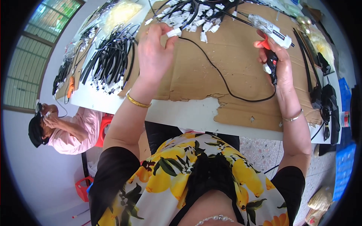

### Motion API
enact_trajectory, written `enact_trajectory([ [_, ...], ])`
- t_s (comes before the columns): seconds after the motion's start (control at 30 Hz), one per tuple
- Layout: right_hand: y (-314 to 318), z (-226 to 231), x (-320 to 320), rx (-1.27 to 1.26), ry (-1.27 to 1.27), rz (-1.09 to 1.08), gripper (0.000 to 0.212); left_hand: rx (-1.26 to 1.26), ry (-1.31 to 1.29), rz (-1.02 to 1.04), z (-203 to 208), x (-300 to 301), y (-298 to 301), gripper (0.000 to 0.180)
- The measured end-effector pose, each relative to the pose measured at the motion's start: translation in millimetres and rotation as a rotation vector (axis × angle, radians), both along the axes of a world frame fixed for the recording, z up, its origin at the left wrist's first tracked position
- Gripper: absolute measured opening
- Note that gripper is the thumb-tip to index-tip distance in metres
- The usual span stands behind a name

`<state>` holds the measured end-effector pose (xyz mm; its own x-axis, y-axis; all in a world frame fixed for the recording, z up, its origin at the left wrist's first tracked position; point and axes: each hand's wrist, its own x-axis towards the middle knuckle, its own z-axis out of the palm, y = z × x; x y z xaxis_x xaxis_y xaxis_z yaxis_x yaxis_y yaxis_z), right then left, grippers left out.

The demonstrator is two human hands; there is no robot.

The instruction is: Applying hot glue to small white connectors and attaching them to the ends of wire bundles.

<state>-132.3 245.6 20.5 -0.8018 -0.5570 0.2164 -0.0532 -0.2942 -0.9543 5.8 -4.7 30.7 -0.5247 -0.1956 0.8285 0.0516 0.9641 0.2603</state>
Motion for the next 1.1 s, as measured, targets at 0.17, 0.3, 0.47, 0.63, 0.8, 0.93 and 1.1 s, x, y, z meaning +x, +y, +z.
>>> enact_trajectory([
  [0.17,-3,0,4,-0.018,-0.008,-0.004,0.049,-0.294,0.176,0.033,14,23,-39,0.027],
  [0.3,-2,-2,5,-0.018,0.006,0.019,0.047,-0.062,0.259,0.042,3,37,-69,0.026],
  [0.47,-3,-2,7,-0.002,0.004,-0.003,0.046,0.376,0.364,-0.149,-7,46,-88,0.026],
  [0.63,-3,-2,8,-0.025,-0.017,-0.038,0.045,0.903,0.485,-0.216,21,40,-105,0.026],
  [0.8,-3,-4,3,-0.033,-0.026,-0.038,0.044,1.415,0.476,-0.686,138,39,-133,0.009],
  [0.93,-6,-2,7,-0.053,-0.071,-0.023,0.041,0.868,0.577,-0.089,216,23,-212,0.003],
  [1.1,-4,-3,7,-0.037,-0.099,-0.017,0.041,0.642,0.868,-0.215,215,34,-217,0.014],
])
